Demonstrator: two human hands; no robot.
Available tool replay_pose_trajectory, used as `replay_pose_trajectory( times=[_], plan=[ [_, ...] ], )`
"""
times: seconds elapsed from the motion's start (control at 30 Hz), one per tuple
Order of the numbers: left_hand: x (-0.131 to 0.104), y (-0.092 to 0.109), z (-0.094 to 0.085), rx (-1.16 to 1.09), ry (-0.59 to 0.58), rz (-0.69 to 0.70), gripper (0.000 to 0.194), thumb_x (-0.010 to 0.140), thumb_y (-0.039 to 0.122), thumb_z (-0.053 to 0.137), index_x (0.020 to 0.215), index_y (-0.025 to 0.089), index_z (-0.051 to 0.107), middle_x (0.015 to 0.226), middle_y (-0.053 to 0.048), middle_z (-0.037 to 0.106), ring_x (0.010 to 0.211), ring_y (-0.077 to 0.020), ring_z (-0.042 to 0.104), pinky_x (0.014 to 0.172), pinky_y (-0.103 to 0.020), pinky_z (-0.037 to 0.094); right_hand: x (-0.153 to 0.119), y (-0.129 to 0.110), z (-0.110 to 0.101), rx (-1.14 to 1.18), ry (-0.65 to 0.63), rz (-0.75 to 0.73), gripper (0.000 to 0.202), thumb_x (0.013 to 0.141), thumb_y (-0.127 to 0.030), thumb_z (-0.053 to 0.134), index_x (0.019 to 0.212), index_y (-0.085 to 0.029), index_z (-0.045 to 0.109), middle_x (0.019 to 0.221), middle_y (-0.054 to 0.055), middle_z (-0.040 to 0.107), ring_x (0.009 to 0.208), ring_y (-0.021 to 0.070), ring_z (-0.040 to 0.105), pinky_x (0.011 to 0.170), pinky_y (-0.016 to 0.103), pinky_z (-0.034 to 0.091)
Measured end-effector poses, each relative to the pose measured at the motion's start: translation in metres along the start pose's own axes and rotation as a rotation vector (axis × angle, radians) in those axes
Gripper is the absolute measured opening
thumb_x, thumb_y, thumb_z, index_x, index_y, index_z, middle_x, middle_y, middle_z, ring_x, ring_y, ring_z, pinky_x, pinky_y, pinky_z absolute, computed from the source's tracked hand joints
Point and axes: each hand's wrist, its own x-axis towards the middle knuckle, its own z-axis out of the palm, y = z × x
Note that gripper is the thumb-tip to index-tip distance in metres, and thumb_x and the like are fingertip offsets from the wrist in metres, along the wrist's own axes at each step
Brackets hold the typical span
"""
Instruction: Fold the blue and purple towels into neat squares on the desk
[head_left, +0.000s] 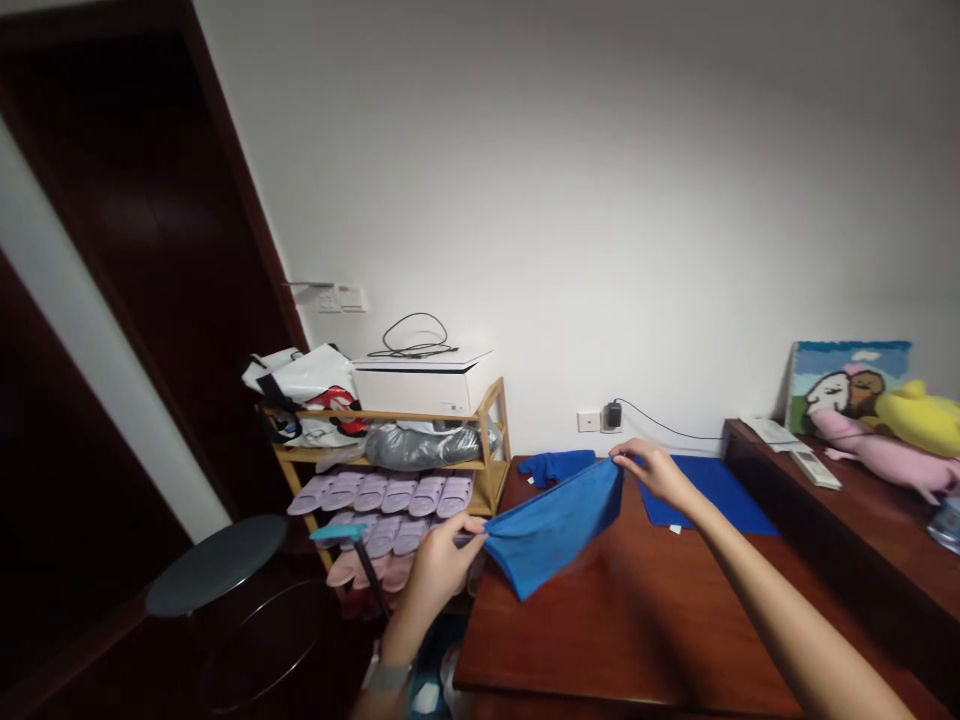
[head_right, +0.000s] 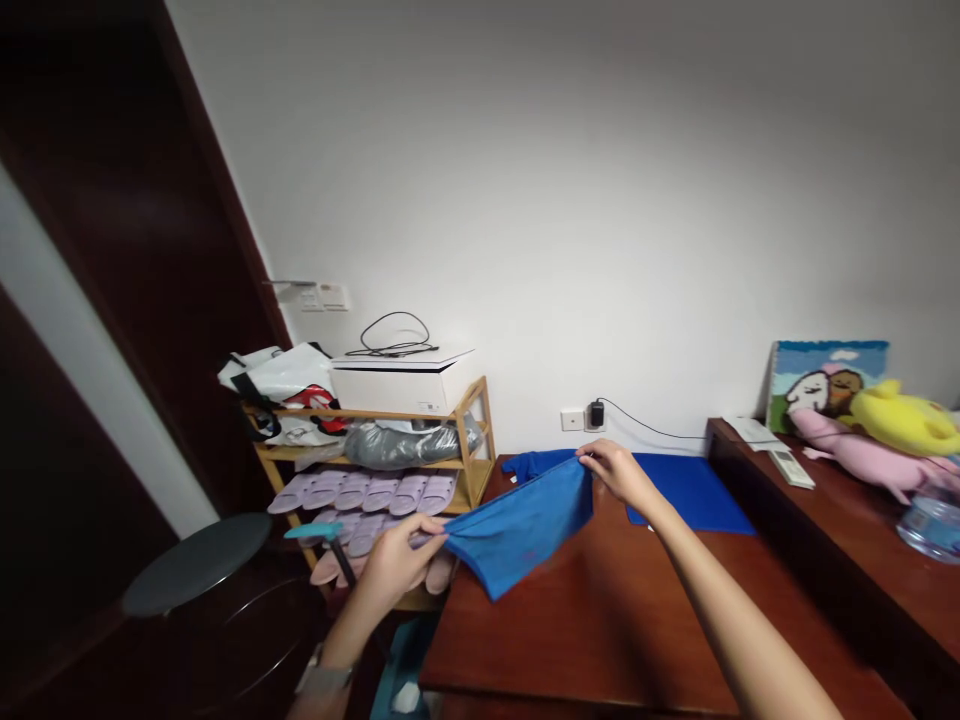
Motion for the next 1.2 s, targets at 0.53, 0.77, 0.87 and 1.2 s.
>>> replay_pose_trajectory(
  times=[0.53, 0.77, 0.87, 1.2],
  plan=[
    [0.057, 0.077, 0.020, -0.307, -0.235, 0.048, 0.039, 0.063, 0.053, 0.088, 0.071, 0.023, 0.065, 0.095, -0.010, 0.082, 0.092, -0.0278, 0.077, 0.092, -0.050, 0.060, -0.089, -0.047, -0.088, -0.069, 0.360, 0.088, 0.038, 0.097, -0.059, 0.060, 0.098, -0.026, 0.077, 0.102, 0.006, 0.080, 0.098, 0.0248, 0.074, 0.089, 0.036, 0.059],
    [0.073, 0.092, 0.018, -0.312, -0.337, 0.044, 0.036, 0.060, 0.047, 0.091, 0.072, 0.022, 0.068, 0.092, -0.008, 0.081, 0.090, -0.0274, 0.076, 0.092, -0.049, 0.059, -0.103, -0.057, -0.096, -0.091, 0.417, 0.141, 0.040, 0.096, -0.062, 0.060, 0.098, -0.026, 0.077, 0.103, 0.007, 0.080, 0.097, 0.0250, 0.074, 0.089, 0.037, 0.060],
    [0.072, 0.100, 0.013, -0.365, -0.305, 0.073, 0.035, 0.061, 0.044, 0.092, 0.072, 0.022, 0.067, 0.090, -0.007, 0.080, 0.091, -0.0266, 0.075, 0.092, -0.048, 0.059, -0.109, -0.067, -0.100, -0.080, 0.446, 0.133, 0.041, 0.095, -0.063, 0.061, 0.096, -0.025, 0.077, 0.101, 0.007, 0.080, 0.095, 0.0252, 0.074, 0.089, 0.038, 0.060],
    [0.088, 0.122, 0.026, -0.511, -0.175, 0.077, 0.042, 0.053, 0.046, 0.097, 0.074, 0.018, 0.074, 0.092, -0.011, 0.082, 0.090, -0.0264, 0.075, 0.085, -0.038, 0.058, -0.097, -0.074, -0.114, -0.036, 0.590, 0.165, 0.047, 0.089, -0.069, 0.065, 0.094, -0.023, 0.076, 0.098, 0.008, 0.080, 0.092, 0.0273, 0.074, 0.085, 0.041, 0.062]
  ],
)
